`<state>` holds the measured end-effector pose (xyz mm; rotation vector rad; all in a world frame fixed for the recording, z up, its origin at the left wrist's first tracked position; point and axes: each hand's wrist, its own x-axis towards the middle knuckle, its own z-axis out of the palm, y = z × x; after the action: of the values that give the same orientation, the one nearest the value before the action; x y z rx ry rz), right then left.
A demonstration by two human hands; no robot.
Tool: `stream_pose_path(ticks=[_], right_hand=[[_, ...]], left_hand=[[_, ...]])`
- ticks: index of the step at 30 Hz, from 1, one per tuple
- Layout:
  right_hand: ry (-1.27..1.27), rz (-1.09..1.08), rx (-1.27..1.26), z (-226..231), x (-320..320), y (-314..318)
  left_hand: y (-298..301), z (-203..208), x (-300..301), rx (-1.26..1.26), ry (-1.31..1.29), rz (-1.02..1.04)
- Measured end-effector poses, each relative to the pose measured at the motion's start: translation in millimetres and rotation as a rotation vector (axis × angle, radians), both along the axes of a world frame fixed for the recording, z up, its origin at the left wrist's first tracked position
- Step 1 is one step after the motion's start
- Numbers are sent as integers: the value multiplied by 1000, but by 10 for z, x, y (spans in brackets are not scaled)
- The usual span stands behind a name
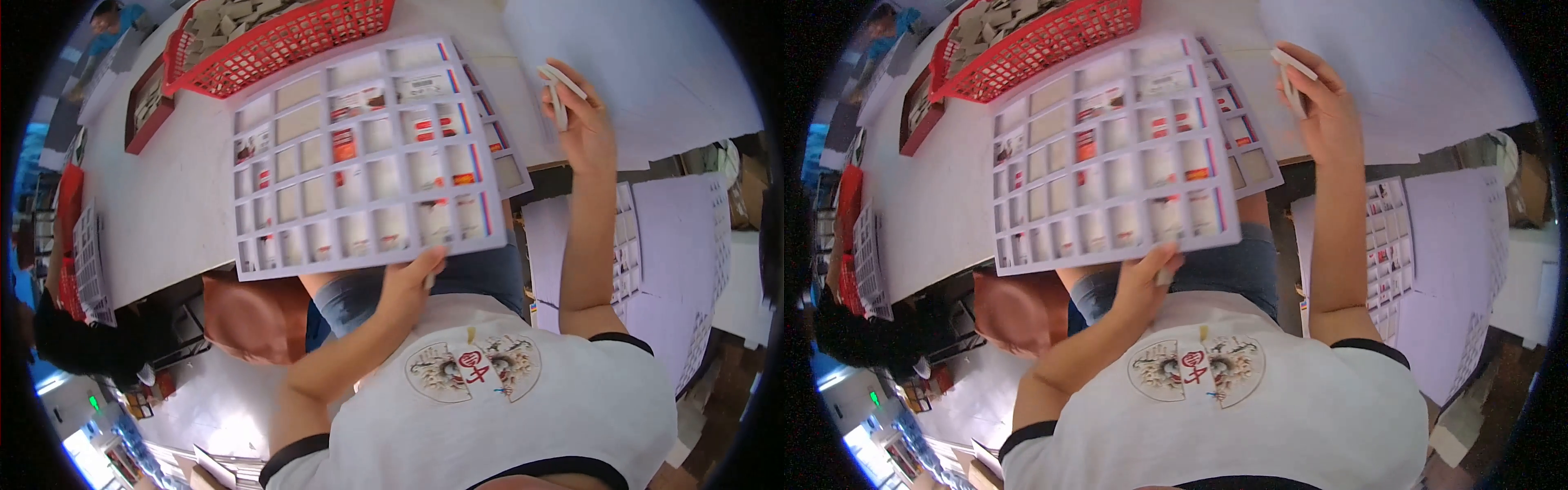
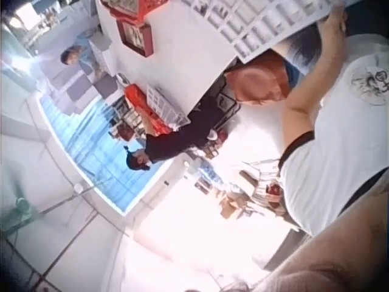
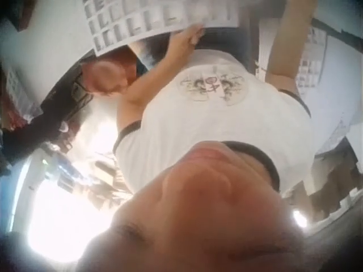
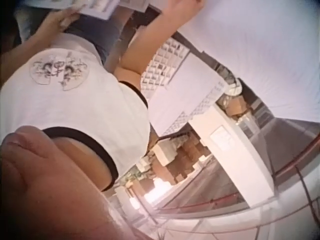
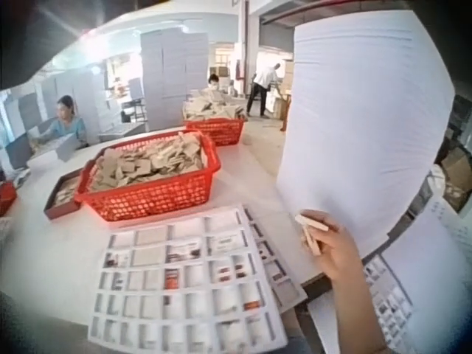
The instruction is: The recorder is manually sorting small rectangular items from a red plastic basket into white compartmentalized trays.
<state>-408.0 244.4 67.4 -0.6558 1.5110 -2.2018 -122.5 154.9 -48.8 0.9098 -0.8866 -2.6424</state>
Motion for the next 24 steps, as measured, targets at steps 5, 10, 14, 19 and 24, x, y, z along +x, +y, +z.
stream_pose_path(ticks=[5, 10, 14, 19, 24], right_hand=[[213, 57, 365, -132, 89, 24], [343, 304, 387, -568, 345, -475], [496, 265, 447, -918, 492, -905], [1013, 36, 514, -1052, 688, -1275], [779, 184, 340, -776, 856, -1256]], left_hand=[[140, 128, -508, 180, 59, -636], [-298, 294, -213, 228, 294, -523], [-916, 345, 102, -596, 46, -99], [-1045, 222, 390, -704, -122, 51], [-881, 150, 394, -952, -335, 1]])
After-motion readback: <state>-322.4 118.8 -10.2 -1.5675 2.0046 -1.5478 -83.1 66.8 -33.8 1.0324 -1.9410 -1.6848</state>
